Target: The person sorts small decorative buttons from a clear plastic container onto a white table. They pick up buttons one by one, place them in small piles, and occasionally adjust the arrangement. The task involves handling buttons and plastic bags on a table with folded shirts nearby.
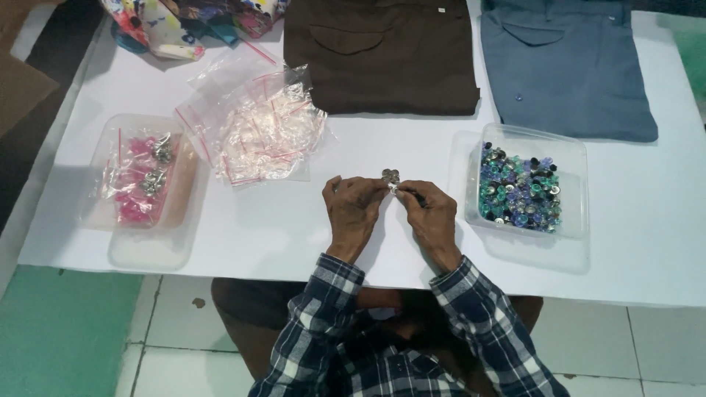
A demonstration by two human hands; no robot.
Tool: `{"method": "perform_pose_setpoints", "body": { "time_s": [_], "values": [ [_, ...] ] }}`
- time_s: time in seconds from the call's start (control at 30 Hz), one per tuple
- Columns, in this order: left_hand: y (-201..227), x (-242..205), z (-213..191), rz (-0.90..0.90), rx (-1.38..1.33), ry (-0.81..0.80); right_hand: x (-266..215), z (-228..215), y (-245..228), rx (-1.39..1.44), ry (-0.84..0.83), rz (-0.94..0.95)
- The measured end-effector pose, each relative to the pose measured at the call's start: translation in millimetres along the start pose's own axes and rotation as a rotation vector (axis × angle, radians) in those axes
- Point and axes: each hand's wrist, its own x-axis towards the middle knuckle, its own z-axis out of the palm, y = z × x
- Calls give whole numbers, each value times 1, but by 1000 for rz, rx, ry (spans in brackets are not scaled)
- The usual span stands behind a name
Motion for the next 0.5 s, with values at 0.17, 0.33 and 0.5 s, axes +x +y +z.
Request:
{"method": "perform_pose_setpoints", "body": {
  "time_s": [0.17,0.33,0.5],
  "values": [
    [-2,2,0,10,48,-25,2,6,-1,-64,19,-4],
    [5,6,-4,-9,142,-87,3,6,4,-166,37,-21],
    [8,4,-10,27,102,-67,2,9,4,-150,36,9]
  ]
}}
